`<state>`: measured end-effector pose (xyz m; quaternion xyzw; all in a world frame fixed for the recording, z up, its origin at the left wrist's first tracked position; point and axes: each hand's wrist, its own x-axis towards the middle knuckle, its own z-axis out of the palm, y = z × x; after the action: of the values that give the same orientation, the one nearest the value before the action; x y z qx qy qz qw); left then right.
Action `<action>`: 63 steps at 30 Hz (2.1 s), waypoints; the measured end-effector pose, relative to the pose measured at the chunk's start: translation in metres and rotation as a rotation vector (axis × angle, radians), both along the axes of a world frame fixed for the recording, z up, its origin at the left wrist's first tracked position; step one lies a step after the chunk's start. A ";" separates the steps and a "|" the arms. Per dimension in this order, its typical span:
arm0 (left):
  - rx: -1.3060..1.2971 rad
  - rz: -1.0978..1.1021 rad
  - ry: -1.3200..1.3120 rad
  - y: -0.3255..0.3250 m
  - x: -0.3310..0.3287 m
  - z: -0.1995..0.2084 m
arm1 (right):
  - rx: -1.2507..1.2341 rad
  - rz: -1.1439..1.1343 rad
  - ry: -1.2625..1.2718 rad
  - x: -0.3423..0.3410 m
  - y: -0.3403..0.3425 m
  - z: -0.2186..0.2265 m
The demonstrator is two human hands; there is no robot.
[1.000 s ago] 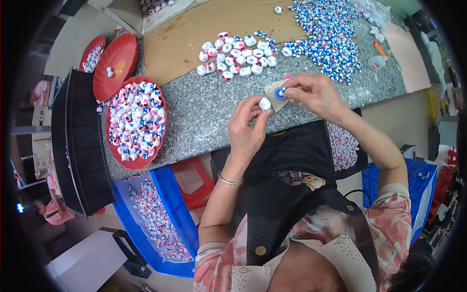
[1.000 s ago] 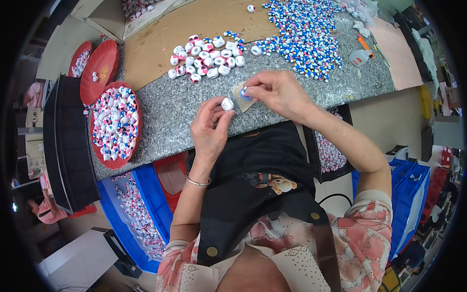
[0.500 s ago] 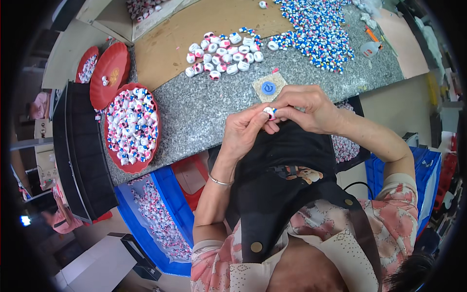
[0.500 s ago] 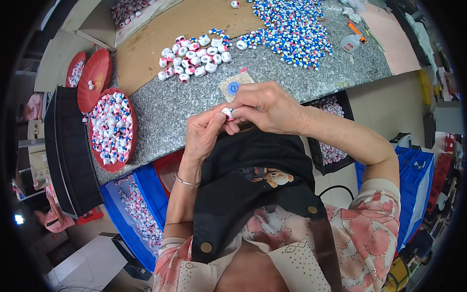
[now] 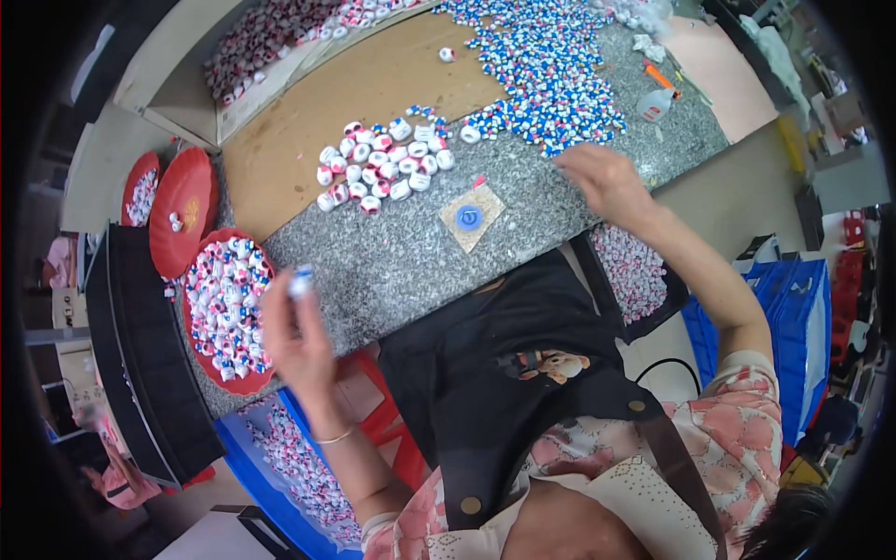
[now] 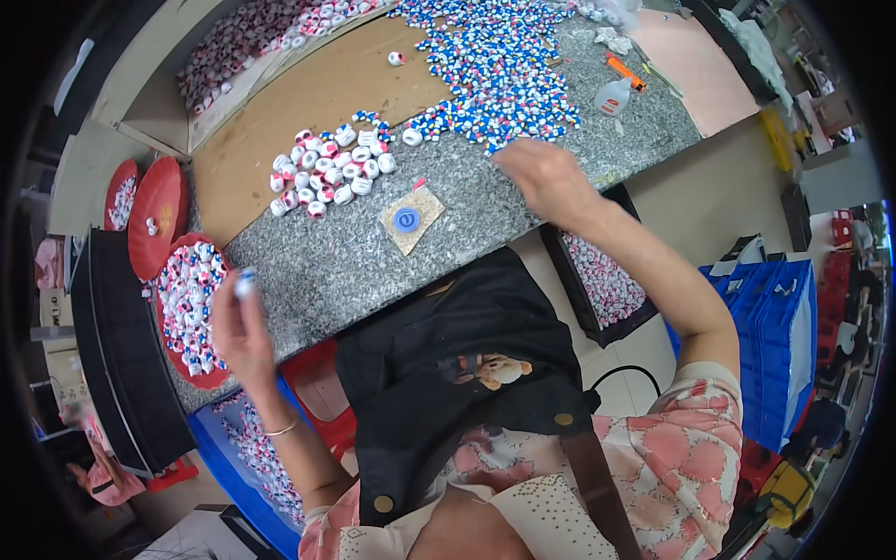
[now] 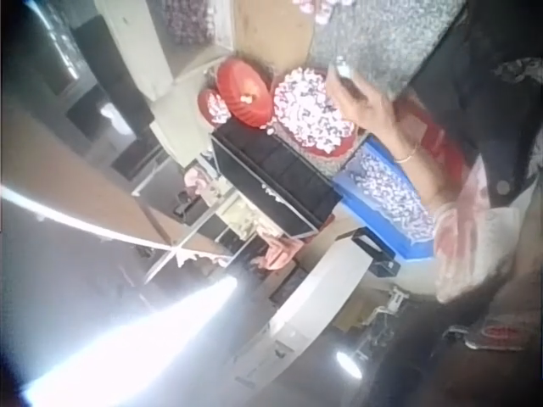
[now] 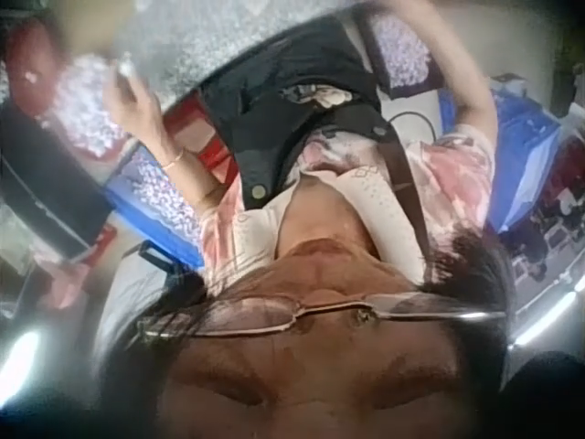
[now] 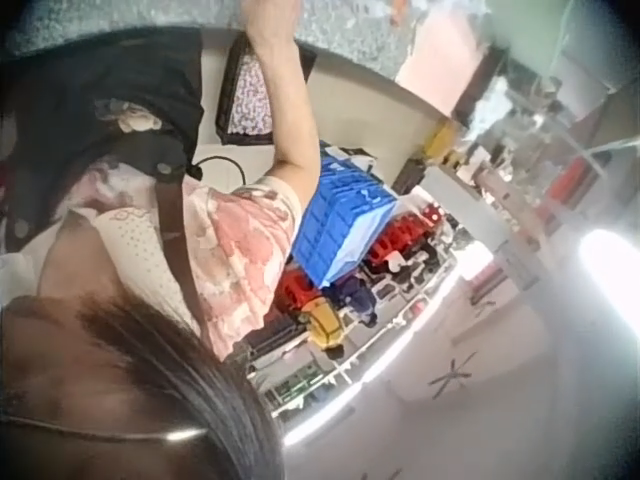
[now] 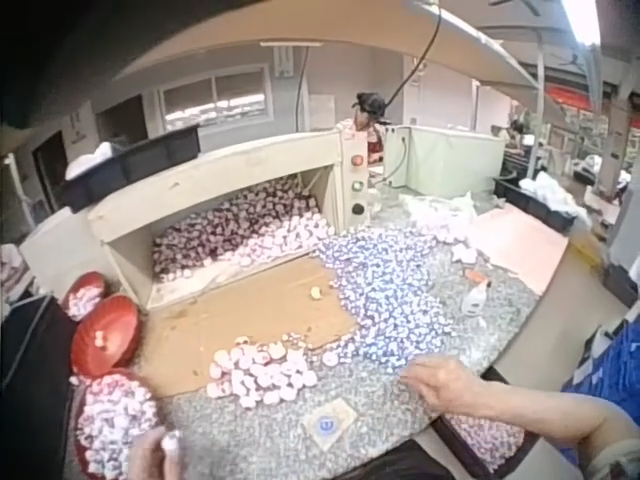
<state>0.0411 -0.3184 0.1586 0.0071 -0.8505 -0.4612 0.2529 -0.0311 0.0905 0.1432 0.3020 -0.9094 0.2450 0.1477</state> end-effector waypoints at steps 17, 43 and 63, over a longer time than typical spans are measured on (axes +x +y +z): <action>-0.359 -0.031 0.168 -0.008 -0.043 0.004 | 0.429 0.111 0.156 -0.043 -0.018 0.005; 1.186 -0.617 -0.387 0.050 0.034 -0.038 | 0.054 0.234 -0.272 -0.004 -0.080 0.032; 0.427 -0.271 -0.081 0.096 0.004 -0.050 | 0.124 0.307 -0.046 -0.019 -0.099 0.023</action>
<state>0.0446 -0.2223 0.1087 -0.0352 -0.7363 -0.6594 0.1473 -0.0498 -0.0087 0.1662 0.4400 -0.8692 0.2148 0.0686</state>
